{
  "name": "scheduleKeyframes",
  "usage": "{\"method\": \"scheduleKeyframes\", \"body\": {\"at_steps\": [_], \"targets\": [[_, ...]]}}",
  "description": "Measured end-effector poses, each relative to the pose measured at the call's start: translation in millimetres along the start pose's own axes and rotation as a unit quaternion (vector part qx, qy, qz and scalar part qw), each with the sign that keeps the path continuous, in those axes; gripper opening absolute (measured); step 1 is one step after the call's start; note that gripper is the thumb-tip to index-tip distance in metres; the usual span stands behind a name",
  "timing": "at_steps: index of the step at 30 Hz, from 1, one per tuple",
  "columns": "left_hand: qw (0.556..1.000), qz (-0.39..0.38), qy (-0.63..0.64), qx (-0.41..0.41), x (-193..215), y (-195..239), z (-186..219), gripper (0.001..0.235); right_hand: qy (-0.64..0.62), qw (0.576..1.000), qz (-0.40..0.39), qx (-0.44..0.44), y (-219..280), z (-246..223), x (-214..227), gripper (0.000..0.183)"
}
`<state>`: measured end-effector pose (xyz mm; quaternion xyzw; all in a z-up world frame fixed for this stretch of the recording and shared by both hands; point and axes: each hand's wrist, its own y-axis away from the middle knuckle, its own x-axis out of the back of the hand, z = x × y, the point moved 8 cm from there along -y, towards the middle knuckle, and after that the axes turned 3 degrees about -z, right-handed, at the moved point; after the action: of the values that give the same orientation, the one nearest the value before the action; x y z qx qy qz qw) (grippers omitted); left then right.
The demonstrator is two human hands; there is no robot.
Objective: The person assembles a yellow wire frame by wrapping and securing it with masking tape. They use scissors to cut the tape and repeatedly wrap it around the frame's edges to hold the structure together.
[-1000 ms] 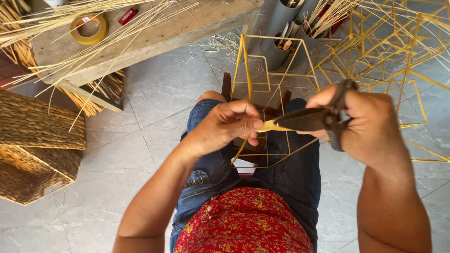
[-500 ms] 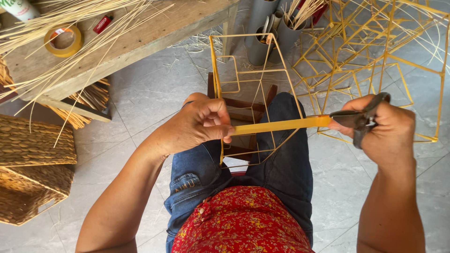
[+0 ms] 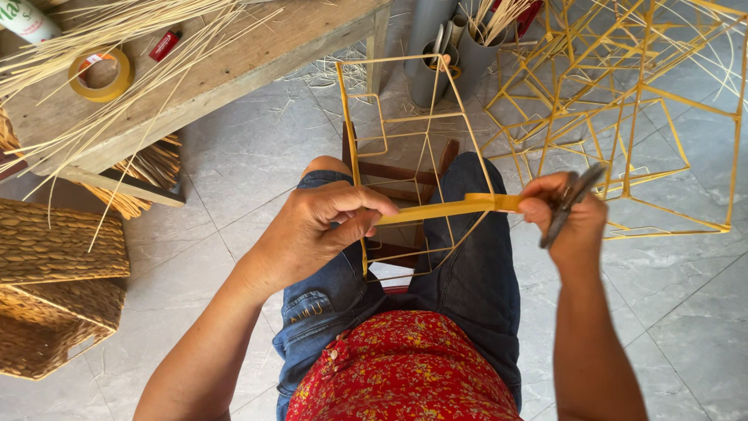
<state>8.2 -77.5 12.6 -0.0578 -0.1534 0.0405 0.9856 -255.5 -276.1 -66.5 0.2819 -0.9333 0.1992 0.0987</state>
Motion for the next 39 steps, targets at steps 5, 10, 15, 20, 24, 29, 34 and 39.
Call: {"method": "scheduleKeyframes", "body": {"at_steps": [5, 10, 15, 20, 24, 29, 34, 39], "targets": [[0.981, 0.070, -0.177, 0.022, -4.3, 1.1, 9.8, 0.014, -0.136, 0.988, 0.065, 0.018, 27.4, 17.8, -38.4, 0.048], [0.873, 0.111, -0.475, 0.001, -21.9, 6.3, 39.7, 0.021, -0.242, 0.966, 0.088, 0.011, 38.4, 21.1, -68.4, 0.054], [0.749, 0.191, -0.622, -0.125, -36.7, 14.9, 68.7, 0.019, -0.328, 0.941, 0.072, -0.043, 45.4, 34.8, -91.3, 0.051], [0.839, 0.037, -0.521, -0.153, -79.5, -26.6, 38.0, 0.008, -0.369, 0.920, 0.116, -0.071, 53.2, 58.4, -100.4, 0.039], [0.889, 0.090, -0.408, -0.186, -108.4, -58.1, 39.5, 0.016, 0.019, 0.990, 0.136, -0.003, 59.8, 53.0, -82.8, 0.039], [0.935, 0.072, -0.320, -0.137, -102.0, -64.7, 36.7, 0.031, 0.326, 0.917, 0.112, 0.203, 68.5, 19.4, -81.8, 0.038], [0.967, 0.091, -0.240, -0.003, -57.3, -29.3, 25.4, 0.042, -0.057, 0.996, 0.060, -0.031, 51.6, 30.2, -98.7, 0.038], [0.980, 0.196, 0.035, 0.013, -6.5, 18.4, 4.5, 0.027, -0.250, 0.965, -0.066, 0.045, 12.8, -44.8, -150.0, 0.031]]}}
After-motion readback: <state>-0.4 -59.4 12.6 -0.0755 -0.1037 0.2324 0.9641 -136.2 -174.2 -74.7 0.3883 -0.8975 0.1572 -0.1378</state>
